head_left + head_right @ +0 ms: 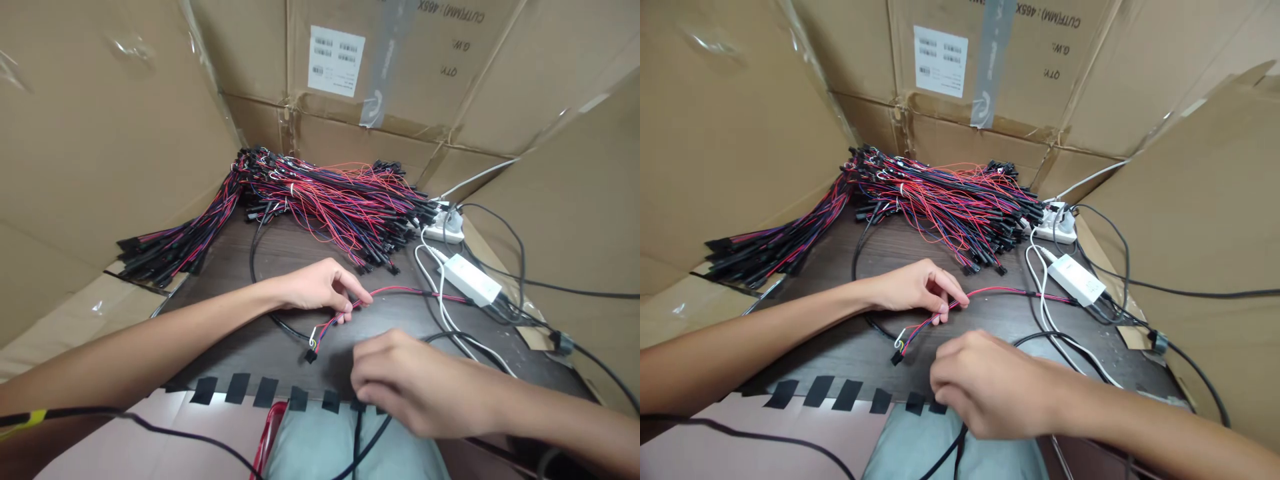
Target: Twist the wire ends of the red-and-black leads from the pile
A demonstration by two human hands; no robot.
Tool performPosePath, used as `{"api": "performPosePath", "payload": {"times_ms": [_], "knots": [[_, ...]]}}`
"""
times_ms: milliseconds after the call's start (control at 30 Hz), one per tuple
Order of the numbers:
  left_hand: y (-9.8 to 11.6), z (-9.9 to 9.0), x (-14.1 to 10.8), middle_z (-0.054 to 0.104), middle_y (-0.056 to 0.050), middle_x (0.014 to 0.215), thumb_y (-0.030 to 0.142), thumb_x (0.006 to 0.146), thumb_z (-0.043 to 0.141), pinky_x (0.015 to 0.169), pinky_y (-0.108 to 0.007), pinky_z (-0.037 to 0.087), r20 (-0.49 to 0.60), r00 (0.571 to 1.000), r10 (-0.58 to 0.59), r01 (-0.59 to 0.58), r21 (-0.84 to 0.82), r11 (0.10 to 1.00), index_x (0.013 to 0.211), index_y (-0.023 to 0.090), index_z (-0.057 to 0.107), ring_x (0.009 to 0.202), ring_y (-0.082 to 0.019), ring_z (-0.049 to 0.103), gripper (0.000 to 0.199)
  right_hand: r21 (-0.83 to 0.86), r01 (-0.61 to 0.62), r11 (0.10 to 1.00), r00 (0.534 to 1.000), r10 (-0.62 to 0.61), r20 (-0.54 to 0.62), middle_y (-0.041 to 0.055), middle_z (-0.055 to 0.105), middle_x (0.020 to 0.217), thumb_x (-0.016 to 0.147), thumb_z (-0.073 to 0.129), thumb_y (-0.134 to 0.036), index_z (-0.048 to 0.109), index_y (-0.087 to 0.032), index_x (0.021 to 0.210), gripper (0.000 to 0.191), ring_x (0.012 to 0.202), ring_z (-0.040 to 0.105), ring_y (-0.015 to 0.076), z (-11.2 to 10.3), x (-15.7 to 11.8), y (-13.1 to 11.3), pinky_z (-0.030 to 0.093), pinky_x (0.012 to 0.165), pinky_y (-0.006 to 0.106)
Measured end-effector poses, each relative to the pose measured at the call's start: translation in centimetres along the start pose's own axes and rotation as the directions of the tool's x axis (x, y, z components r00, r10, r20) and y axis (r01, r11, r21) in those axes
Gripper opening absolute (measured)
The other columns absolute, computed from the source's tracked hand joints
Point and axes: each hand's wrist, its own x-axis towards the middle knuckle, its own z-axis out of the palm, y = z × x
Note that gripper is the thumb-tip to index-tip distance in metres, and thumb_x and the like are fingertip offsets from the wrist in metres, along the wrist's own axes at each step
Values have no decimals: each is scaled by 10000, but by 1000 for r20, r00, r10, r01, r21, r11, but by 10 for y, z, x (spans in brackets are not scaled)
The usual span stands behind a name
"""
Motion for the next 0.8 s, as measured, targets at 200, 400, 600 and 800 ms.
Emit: {"api": "performPosePath", "payload": {"times_ms": [200,400,600,800], "knots": [[0,5,0,678,-5,601,77,678,632,568,-223,480,-25,999,36,-35,28,999,1005,124,725,521,-100,611,343,461,-119,879,802,359,-477,20,586,644,813,629,-275,616,-157,691,170,564,499,111,-15,-15,0,386,515,224],[6,19,-2,697,-21,680,104,692,657,613,-251,508,-18,992,123,-122,6,992,999,124,723,538,-101,627,315,807,-53,588,538,697,-473,6,568,568,730,726,-372,635,-154,801,246,461,452,92,34,-19,10,331,413,202],[4,22,2,717,-61,935,107,706,690,594,-225,513,27,978,205,-206,44,978,975,158,737,563,-79,639,277,786,232,573,314,721,-618,18,633,693,776,691,-273,665,-171,858,134,458,486,61,71,-7,-3,387,443,191],[4,26,5,686,-62,990,102,704,706,590,-215,523,45,978,204,-205,19,979,910,143,746,582,-72,639,214,753,281,595,288,696,-658,32,665,819,764,692,-204,679,-207,926,163,640,631,127,68,0,-8,514,514,208]]}}
